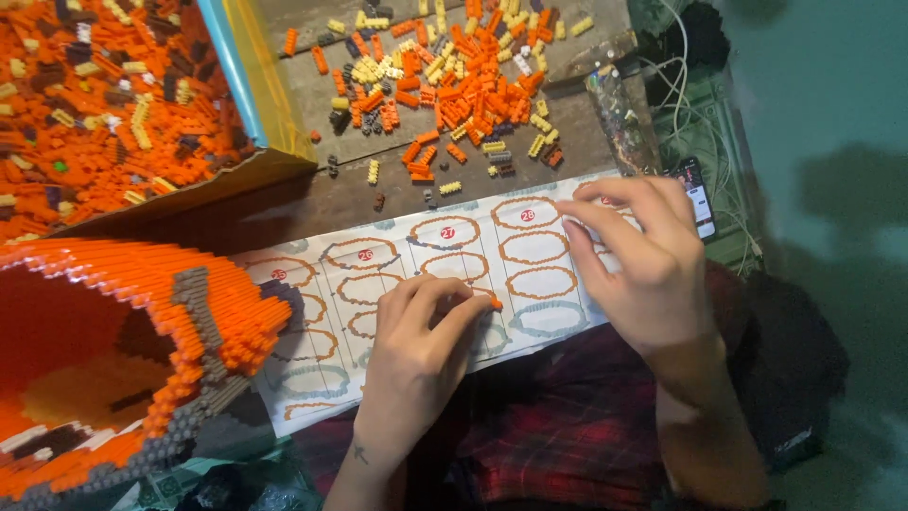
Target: The person sorts small orange and yellow plastic pieces from a box and assembles them into a circular pattern on a paper template. They repeatedly pick pieces, connect them by hand, and place them onto the template to form a decorative craft.
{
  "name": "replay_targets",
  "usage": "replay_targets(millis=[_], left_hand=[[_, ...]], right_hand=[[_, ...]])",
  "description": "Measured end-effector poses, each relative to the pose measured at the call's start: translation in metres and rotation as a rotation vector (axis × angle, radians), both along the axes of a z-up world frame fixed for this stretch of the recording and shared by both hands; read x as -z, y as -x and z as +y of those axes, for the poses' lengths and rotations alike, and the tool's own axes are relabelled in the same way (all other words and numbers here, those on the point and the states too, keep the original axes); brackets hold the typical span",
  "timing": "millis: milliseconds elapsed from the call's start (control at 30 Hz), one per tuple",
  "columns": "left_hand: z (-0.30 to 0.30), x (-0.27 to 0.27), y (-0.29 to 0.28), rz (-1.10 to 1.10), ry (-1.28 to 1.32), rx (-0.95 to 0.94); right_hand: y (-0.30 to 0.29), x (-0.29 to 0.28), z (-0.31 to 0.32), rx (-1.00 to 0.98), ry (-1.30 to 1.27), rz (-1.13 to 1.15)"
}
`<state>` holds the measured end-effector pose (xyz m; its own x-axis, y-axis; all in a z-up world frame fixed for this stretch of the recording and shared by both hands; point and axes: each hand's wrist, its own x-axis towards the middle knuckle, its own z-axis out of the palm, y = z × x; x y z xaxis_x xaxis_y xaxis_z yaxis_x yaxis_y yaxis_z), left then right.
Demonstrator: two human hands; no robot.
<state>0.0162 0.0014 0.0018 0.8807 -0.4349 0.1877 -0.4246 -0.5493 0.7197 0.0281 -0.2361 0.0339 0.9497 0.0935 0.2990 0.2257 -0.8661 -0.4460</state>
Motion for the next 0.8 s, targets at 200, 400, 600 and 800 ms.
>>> replay_targets(millis=[200,400,600,800], left_hand=[[0.005,0.001,-0.003,0.024,0.052,0.038],[0.008,0.001,-0.004,0.022,0.116,0.039],[0.013,0.003,-0.003,0.02,0.111,0.06],[0.01,0.001,-0.005,0.028,0.153,0.031]], right_hand=[[-0.052,-0.006,0.003,-0.115,0.032,0.001],[-0.082,-0.001,0.019,-0.127,0.051,0.028],[-0.104,0.015,0.024,-0.212,0.102,-0.034],[-0.088,0.014,0.023,-0.18,-0.028,-0.128]])
